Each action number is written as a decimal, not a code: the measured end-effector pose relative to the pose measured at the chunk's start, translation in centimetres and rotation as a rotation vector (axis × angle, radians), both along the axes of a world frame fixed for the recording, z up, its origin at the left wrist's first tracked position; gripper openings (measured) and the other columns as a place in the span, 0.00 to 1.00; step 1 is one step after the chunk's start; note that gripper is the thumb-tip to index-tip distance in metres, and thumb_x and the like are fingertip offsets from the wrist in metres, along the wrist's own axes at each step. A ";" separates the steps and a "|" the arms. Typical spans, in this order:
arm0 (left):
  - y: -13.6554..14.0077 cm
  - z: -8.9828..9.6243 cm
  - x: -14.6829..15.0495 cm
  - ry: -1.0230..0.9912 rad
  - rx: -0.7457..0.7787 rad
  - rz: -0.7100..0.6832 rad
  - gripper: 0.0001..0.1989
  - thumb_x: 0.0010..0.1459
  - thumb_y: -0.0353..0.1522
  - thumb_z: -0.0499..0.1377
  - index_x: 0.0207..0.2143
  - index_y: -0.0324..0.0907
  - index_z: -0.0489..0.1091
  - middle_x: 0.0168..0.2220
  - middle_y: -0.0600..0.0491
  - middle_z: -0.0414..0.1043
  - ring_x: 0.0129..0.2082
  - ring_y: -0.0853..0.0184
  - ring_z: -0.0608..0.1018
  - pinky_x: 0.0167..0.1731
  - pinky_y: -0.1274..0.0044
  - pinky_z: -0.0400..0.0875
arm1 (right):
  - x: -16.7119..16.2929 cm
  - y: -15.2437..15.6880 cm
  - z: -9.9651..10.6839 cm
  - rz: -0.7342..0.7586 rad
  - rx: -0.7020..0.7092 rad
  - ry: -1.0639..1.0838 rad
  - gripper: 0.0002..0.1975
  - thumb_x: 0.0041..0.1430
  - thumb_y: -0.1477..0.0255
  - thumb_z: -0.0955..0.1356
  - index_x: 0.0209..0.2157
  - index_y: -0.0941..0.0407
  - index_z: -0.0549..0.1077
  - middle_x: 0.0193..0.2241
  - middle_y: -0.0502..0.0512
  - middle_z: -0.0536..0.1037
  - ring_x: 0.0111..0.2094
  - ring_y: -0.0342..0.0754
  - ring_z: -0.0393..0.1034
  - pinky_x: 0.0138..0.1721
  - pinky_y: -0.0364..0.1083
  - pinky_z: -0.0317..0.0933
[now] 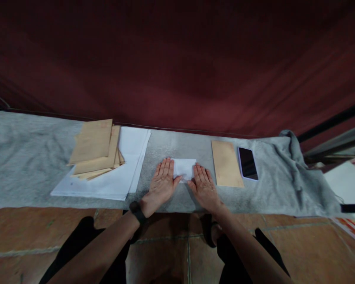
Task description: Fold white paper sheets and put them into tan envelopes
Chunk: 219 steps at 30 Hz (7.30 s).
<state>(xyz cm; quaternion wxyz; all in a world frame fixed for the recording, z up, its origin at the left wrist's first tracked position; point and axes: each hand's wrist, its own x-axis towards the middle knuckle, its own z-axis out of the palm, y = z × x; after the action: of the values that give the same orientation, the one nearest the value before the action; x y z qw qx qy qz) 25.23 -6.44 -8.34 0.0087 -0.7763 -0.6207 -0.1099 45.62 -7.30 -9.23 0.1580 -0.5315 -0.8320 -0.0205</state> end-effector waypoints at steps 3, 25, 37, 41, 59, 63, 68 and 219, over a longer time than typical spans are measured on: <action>0.3 -0.1 -0.1 0.008 -0.006 0.039 0.39 0.70 0.48 0.41 0.70 0.25 0.49 0.71 0.34 0.48 0.72 0.52 0.53 0.70 0.60 0.49 | 0.1 0.1 0.0 -0.009 -0.015 -0.007 0.33 0.75 0.59 0.55 0.71 0.66 0.50 0.70 0.68 0.56 0.71 0.58 0.50 0.69 0.59 0.47; 0.6 0.7 -0.8 0.031 0.005 0.101 0.41 0.69 0.51 0.42 0.69 0.25 0.53 0.71 0.33 0.51 0.72 0.51 0.54 0.69 0.59 0.48 | 0.1 -0.1 0.1 -0.066 -0.041 -0.032 0.35 0.74 0.57 0.55 0.70 0.68 0.53 0.70 0.70 0.57 0.71 0.59 0.50 0.69 0.58 0.45; 0.5 1.6 0.1 -0.010 0.027 -0.032 0.32 0.72 0.42 0.41 0.69 0.28 0.53 0.71 0.37 0.51 0.73 0.55 0.53 0.70 0.60 0.48 | 0.1 0.4 0.7 -0.063 -0.085 0.028 0.32 0.75 0.59 0.53 0.71 0.64 0.51 0.70 0.67 0.56 0.72 0.57 0.48 0.69 0.59 0.47; 0.3 1.8 1.5 -0.031 -0.030 -0.214 0.29 0.70 0.35 0.43 0.70 0.32 0.53 0.72 0.42 0.52 0.73 0.60 0.52 0.71 0.63 0.48 | -0.5 0.7 1.2 -0.012 -0.112 0.045 0.31 0.75 0.60 0.53 0.71 0.62 0.52 0.70 0.63 0.56 0.72 0.55 0.47 0.70 0.59 0.46; 1.6 1.0 1.5 0.011 -0.059 -0.104 0.30 0.71 0.38 0.41 0.70 0.32 0.54 0.72 0.41 0.51 0.73 0.59 0.52 0.71 0.62 0.44 | -1.1 1.0 0.7 -0.011 -0.054 -0.002 0.31 0.75 0.61 0.54 0.70 0.64 0.54 0.70 0.65 0.57 0.70 0.56 0.52 0.69 0.59 0.46; 1.8 1.2 1.2 0.015 -0.068 -0.067 0.31 0.72 0.40 0.40 0.69 0.30 0.53 0.72 0.40 0.49 0.73 0.57 0.52 0.71 0.60 0.44 | -0.9 0.9 0.5 -0.014 -0.033 -0.008 0.31 0.75 0.61 0.55 0.70 0.65 0.53 0.70 0.66 0.57 0.70 0.57 0.52 0.69 0.59 0.46; 1.8 1.0 0.7 0.003 -0.020 -0.016 0.33 0.72 0.42 0.38 0.70 0.29 0.52 0.71 0.37 0.49 0.73 0.56 0.51 0.70 0.58 0.46 | -0.6 1.0 0.3 -0.039 -0.038 -0.024 0.31 0.74 0.61 0.56 0.70 0.65 0.53 0.70 0.66 0.56 0.71 0.58 0.51 0.69 0.59 0.45; -3.8 0.9 2.6 -0.016 0.062 -0.500 0.26 0.69 0.43 0.52 0.63 0.37 0.65 0.63 0.42 0.69 0.66 0.56 0.65 0.68 0.61 0.48 | -3.4 3.0 -0.5 0.050 -0.304 0.562 0.31 0.73 0.52 0.50 0.63 0.52 0.69 0.65 0.59 0.68 0.68 0.50 0.58 0.70 0.62 0.48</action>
<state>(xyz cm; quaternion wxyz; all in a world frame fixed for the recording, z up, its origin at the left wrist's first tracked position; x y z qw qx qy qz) 27.84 -10.22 -7.48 0.0001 -0.9042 -0.4056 -0.1336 42.20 -4.26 -9.72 0.3011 -0.5131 -0.7621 0.2555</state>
